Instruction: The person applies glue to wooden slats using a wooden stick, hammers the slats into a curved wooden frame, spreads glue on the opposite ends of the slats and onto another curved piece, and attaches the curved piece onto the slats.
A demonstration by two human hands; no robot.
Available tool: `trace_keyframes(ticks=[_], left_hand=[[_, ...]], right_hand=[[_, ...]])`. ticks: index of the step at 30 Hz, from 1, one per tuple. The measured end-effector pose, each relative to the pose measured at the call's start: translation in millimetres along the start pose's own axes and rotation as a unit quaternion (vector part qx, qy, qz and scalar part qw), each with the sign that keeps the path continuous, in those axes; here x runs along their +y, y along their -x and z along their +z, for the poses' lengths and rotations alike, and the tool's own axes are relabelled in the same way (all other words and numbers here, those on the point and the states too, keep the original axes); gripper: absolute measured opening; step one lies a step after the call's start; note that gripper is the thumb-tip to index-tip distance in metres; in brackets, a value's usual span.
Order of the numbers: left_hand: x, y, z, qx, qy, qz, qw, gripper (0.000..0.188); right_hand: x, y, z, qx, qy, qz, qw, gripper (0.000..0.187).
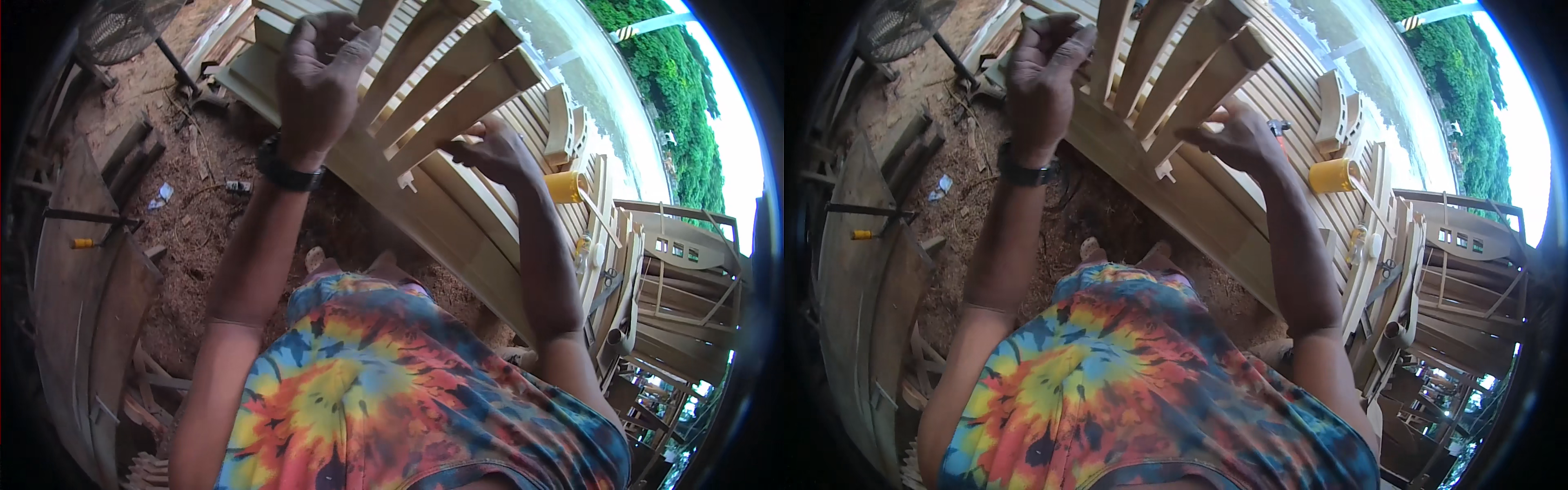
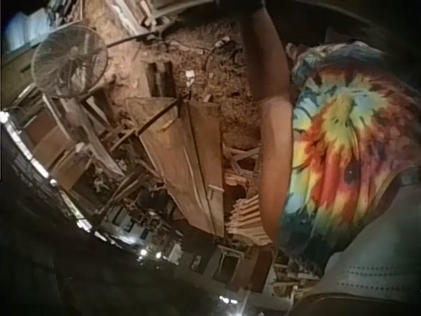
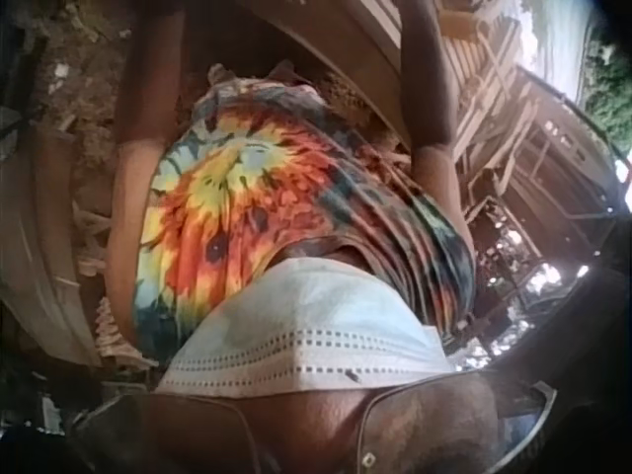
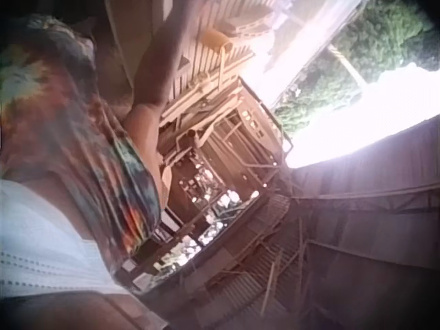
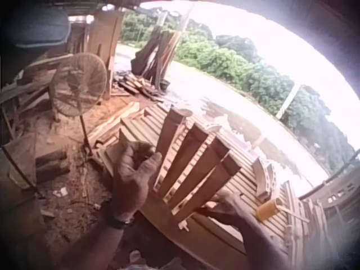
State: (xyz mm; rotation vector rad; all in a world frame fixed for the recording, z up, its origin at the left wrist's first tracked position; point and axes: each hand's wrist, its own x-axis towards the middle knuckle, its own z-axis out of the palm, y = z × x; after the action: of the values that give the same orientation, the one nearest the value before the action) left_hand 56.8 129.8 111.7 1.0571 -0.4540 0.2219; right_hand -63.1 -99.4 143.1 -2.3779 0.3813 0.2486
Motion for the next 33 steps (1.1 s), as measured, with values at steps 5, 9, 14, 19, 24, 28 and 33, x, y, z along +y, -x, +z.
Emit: trace_keyframes(ticks=[5, 9, 14, 19, 24, 28, 33], left_hand=[[27.6, -19.5, 16.8, -0.131, -0.145, 0.122, 0.973, 0.053], [28.2, -8.9, 59.8, -0.223, -0.202, 0.315, 0.9, 0.042], [14.1, 31.0, 98.1, -0.158, -0.318, 0.22, 0.908, 0.066], [3.2, 49.6, 120.2, -0.104, -0.43, 0.112, 0.89, 0.059], [-29.1, 56.4, 131.3, -0.075, -0.461, 0.173, 0.867, 0.034], [-36.2, 53.5, 135.4, -0.03, -0.462, 0.22, 0.859, 0.033], [-28.8, 66.3, 122.7, -0.053, -0.405, 0.202, 0.89, 0.04]], right_hand=[[149.4, 13.9, -42.4, 0.144, 0.182, 0.13, 0.964, 0.057], [223.7, 38.0, -25.4, 0.122, 0.304, 0.262, 0.908, 0.041], [255.5, 44.1, 1.0, 0.249, 0.298, 0.232, 0.892, 0.033], [274.6, 53.8, -1.6, 0.257, 0.283, 0.251, 0.889, 0.034], [285.1, 38.4, -4.6, 0.183, 0.251, 0.317, 0.896, 0.037], [295.7, 33.0, -5.4, 0.182, 0.253, 0.301, 0.901, 0.048], [287.3, 40.8, -3.5, 0.219, 0.205, 0.303, 0.905, 0.04]])
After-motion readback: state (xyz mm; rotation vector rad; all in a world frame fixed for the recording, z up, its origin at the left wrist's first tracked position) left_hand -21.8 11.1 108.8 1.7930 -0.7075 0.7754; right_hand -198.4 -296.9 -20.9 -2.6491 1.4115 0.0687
